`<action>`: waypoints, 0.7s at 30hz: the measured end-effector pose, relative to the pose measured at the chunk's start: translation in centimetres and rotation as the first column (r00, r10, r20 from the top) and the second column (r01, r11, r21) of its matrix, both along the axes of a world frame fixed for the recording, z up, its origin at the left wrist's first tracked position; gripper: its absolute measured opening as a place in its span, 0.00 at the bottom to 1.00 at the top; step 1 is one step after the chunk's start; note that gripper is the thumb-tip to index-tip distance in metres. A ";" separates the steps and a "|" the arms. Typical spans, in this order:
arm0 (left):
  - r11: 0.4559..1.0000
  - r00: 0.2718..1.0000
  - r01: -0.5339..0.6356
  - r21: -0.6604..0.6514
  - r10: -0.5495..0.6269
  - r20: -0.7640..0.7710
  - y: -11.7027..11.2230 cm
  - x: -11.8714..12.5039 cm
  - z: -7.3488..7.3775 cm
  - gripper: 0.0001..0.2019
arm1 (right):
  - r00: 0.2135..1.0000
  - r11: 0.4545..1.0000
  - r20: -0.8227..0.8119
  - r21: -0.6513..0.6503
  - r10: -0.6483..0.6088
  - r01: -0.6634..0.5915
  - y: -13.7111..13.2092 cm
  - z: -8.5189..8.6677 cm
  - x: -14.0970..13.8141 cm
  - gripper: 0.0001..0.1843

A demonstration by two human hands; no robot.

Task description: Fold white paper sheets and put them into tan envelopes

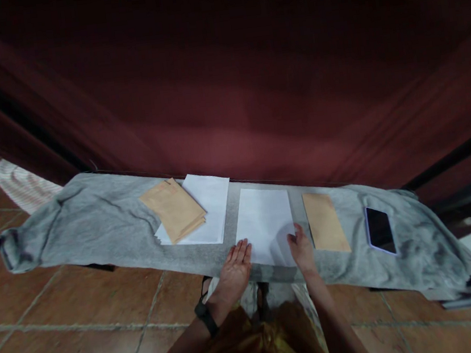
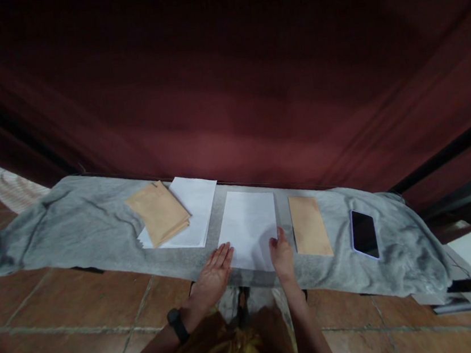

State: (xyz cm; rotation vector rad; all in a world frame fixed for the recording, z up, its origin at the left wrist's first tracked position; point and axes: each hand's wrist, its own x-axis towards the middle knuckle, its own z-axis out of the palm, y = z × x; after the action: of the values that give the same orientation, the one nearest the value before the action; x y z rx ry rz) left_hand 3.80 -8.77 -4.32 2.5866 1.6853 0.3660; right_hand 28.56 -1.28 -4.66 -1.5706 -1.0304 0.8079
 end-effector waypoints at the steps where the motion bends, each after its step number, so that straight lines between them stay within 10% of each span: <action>1: 1.000 1.000 -0.008 0.005 0.008 -0.010 0.0 0.1 -0.2 0.29 | 0.995 1.000 0.103 0.019 -0.011 0.009 -0.2 0.2 0.1 0.22; 12: 1.000 0.998 0.009 -0.026 -0.010 -0.066 1.2 1.3 2.4 0.28 | 0.726 0.883 0.629 0.131 0.277 -0.450 -2.2 -0.4 -5.7 0.24; 21: 0.995 0.979 0.061 -0.083 -0.076 -0.187 1.6 0.0 1.7 0.33 | 0.561 0.855 0.788 0.087 0.255 -0.511 -2.3 -1.5 -6.7 0.24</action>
State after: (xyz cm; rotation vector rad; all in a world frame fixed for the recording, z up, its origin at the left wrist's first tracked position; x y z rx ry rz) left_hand 3.80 -7.16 -2.65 2.6887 1.6211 0.0508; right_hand 21.89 -3.61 -6.19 -1.4157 -2.0843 0.1868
